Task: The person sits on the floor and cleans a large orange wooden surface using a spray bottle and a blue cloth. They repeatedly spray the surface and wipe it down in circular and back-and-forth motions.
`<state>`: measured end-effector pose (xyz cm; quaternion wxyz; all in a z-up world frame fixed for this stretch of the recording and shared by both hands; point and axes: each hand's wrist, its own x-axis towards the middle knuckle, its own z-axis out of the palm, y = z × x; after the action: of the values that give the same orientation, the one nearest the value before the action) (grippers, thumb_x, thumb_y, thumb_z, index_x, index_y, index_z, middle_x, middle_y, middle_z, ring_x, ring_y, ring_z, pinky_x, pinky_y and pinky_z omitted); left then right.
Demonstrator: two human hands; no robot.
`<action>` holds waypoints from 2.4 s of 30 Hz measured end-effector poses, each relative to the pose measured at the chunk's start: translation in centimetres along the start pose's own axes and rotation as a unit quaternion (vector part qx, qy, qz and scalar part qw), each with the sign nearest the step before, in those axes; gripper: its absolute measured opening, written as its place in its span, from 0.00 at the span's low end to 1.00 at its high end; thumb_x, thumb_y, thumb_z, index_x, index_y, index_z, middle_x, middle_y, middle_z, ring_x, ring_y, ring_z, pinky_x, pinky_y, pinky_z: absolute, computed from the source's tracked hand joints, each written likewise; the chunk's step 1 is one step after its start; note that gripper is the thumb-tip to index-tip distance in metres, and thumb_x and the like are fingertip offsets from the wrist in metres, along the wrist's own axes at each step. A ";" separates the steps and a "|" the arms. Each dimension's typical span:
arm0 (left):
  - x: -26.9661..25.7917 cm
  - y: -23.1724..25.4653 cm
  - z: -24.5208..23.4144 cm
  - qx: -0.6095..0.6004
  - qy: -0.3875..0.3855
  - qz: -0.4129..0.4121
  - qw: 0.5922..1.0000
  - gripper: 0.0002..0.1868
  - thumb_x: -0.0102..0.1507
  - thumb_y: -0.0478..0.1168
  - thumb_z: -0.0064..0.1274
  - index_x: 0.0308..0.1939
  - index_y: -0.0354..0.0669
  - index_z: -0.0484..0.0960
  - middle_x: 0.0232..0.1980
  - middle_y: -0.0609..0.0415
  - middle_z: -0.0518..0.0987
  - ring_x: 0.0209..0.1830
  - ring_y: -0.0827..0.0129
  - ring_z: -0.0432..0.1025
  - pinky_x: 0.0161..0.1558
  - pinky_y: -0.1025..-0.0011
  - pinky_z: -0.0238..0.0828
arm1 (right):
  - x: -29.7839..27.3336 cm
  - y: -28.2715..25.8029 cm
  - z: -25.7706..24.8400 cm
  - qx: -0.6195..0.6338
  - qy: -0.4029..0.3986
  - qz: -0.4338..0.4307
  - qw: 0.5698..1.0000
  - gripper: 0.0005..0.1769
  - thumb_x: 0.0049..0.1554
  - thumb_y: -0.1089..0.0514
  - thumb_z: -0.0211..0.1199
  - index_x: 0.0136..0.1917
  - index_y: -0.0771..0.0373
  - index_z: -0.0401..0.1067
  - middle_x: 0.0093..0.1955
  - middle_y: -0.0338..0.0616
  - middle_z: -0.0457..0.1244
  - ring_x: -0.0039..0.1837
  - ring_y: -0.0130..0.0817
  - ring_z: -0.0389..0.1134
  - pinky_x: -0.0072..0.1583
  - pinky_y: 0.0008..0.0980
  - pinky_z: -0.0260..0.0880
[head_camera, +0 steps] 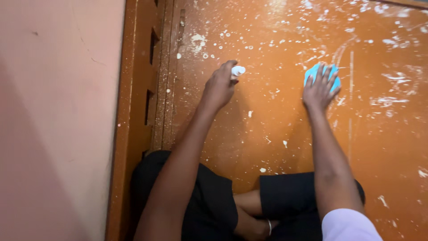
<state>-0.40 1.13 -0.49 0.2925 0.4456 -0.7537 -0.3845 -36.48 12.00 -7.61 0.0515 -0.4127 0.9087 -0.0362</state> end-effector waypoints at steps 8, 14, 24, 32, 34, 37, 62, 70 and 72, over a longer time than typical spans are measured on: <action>0.0 -1.3 -0.4 0.027 -0.018 -0.050 0.998 0.20 0.63 0.34 0.56 0.58 0.47 0.71 0.55 0.44 0.80 0.55 0.46 0.74 0.52 0.50 0.70 | -9.5 -2.8 1.4 -0.042 0.011 0.047 0.998 0.38 0.68 0.41 0.37 0.86 0.54 0.37 0.88 0.48 0.33 0.86 0.53 0.28 0.75 0.74 0.27; 0.2 -1.4 -0.6 0.026 -0.009 -0.040 0.999 0.20 0.62 0.34 0.56 0.58 0.46 0.70 0.55 0.43 0.79 0.54 0.43 0.73 0.50 0.48 0.68 | -19.2 -13.0 2.4 0.010 0.031 -0.144 0.989 0.38 0.66 0.41 0.43 0.83 0.59 0.49 0.86 0.53 0.41 0.86 0.58 0.36 0.75 0.75 0.30; 0.0 -1.1 -0.6 0.002 0.004 -0.032 0.999 0.21 0.62 0.35 0.57 0.58 0.47 0.71 0.56 0.45 0.79 0.56 0.44 0.73 0.51 0.50 0.70 | -26.0 -27.4 1.6 0.144 0.050 -0.449 0.880 0.34 0.66 0.49 0.55 0.82 0.54 0.54 0.85 0.50 0.48 0.85 0.53 0.44 0.79 0.57 0.45; 0.5 -2.3 -0.5 -0.016 0.071 -0.003 0.997 0.25 0.61 0.35 0.59 0.62 0.45 0.70 0.60 0.44 0.78 0.59 0.46 0.73 0.56 0.54 0.71 | -12.3 -25.5 4.7 0.279 -0.031 -0.223 0.934 0.26 0.64 0.50 0.59 0.72 0.61 0.61 0.68 0.46 0.62 0.70 0.45 0.64 0.72 0.45 0.60; 0.8 -2.3 -0.5 -0.011 0.069 -0.006 0.998 0.25 0.61 0.34 0.59 0.61 0.43 0.70 0.59 0.43 0.78 0.58 0.45 0.73 0.55 0.53 0.71 | -9.0 -22.2 4.1 0.048 0.085 -0.280 0.955 0.28 0.69 0.48 0.52 0.79 0.56 0.57 0.79 0.45 0.54 0.80 0.45 0.54 0.76 0.55 0.49; 0.7 -2.0 -0.1 -0.017 0.046 -0.016 0.999 0.24 0.62 0.34 0.57 0.62 0.44 0.70 0.59 0.43 0.79 0.58 0.46 0.74 0.54 0.53 0.71 | -7.3 -17.7 2.8 -0.025 0.048 -0.231 0.971 0.33 0.70 0.45 0.43 0.85 0.52 0.47 0.87 0.45 0.40 0.86 0.46 0.36 0.77 0.67 0.30; 0.2 -4.7 0.0 0.046 0.009 -0.019 0.999 0.22 0.62 0.34 0.57 0.59 0.48 0.70 0.56 0.44 0.79 0.55 0.44 0.74 0.51 0.51 0.70 | -22.0 -15.4 9.5 0.599 -0.209 0.113 0.765 0.30 0.77 0.45 0.42 0.67 0.77 0.69 0.65 0.83 0.61 0.65 0.77 0.62 0.62 0.69 0.65; 0.3 -3.4 -0.3 0.042 -0.011 -0.034 0.998 0.19 0.61 0.34 0.57 0.55 0.47 0.71 0.54 0.45 0.80 0.54 0.44 0.74 0.50 0.50 0.69 | -13.6 -2.0 5.3 0.646 -0.008 0.162 0.746 0.26 0.68 0.49 0.46 0.73 0.64 0.65 0.66 0.61 0.66 0.65 0.51 0.70 0.59 0.43 0.69; 0.5 -3.2 -0.4 0.038 -0.012 -0.037 0.999 0.19 0.61 0.34 0.57 0.55 0.47 0.71 0.54 0.44 0.80 0.54 0.44 0.74 0.50 0.50 0.70 | -13.9 -2.7 4.8 0.545 0.044 0.050 0.836 0.28 0.69 0.46 0.47 0.75 0.64 0.62 0.73 0.56 0.61 0.74 0.46 0.63 0.71 0.44 0.61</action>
<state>1.12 -0.47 -2.91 0.2518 0.4796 -0.7539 -0.3717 -24.77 20.56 -11.23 0.2302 -0.2695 0.7625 -0.5412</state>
